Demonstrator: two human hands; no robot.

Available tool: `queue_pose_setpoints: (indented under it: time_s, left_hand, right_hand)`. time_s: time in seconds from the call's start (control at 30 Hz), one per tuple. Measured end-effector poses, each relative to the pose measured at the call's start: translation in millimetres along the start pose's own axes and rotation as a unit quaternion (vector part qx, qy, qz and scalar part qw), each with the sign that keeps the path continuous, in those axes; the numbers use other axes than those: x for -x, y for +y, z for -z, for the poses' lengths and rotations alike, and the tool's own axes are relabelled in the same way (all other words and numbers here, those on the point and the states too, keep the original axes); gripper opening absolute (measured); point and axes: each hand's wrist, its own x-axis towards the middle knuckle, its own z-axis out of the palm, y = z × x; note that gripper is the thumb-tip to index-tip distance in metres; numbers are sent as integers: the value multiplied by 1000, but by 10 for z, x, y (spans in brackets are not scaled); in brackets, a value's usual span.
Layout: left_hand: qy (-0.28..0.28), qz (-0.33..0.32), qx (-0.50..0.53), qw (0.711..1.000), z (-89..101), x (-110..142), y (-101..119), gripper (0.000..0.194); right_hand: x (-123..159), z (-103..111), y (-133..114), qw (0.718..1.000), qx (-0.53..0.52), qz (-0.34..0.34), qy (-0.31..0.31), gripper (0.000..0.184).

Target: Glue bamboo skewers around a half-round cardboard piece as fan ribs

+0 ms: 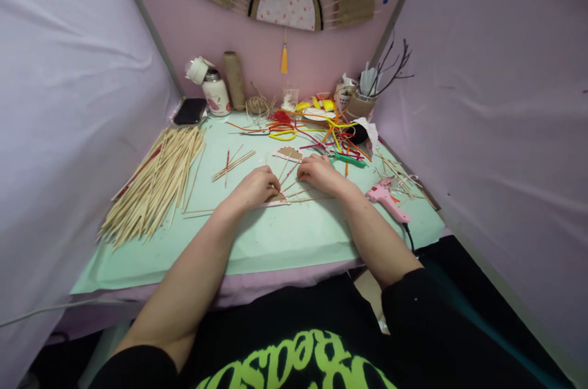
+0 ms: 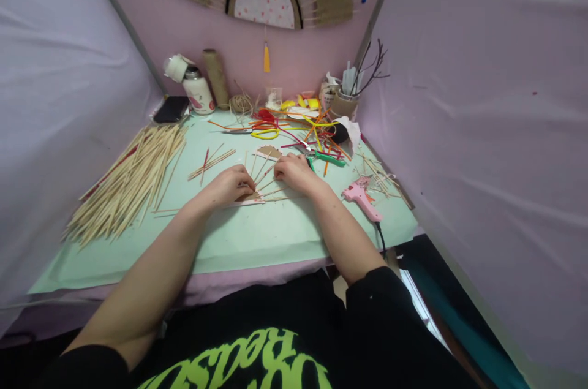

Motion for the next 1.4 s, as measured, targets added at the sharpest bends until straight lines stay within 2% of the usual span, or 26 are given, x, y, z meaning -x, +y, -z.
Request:
queue_pose_setpoints:
  time_s: [0.4, 0.53, 0.73, 1.07, 1.17, 1.3, 1.4]
  left_hand:
    - [-6, -6, -29, 1000, -30, -14, 29, 20]
    - [-4, -8, -24, 1000, -25, -6, 30, 18]
    - [-30, -1, -23, 999, 0, 2, 57, 19]
    - [-28, 2, -19, 999, -11, -6, 30, 19]
    - [-32, 5, -21, 999, 11, -5, 42, 19]
    - [-29, 8, -20, 999, 38, -1, 64, 19]
    - [-30, 10, -20, 999, 44, 0, 75, 18]
  right_hand:
    - [51, -1, -11, 1000, 27, 11, -1, 16]
    - [84, 2, -3, 1000, 23, 14, 1, 17]
    - [101, -1, -14, 1000, 14, 13, -10, 16]
    - [88, -16, -12, 1000, -8, 5, -4, 14]
    - [112, 32, 149, 998, -39, -9, 49, 11]
    - [217, 148, 451, 978, -65, -75, 183, 13]
    - [289, 182, 579, 968, -55, -112, 219, 14]
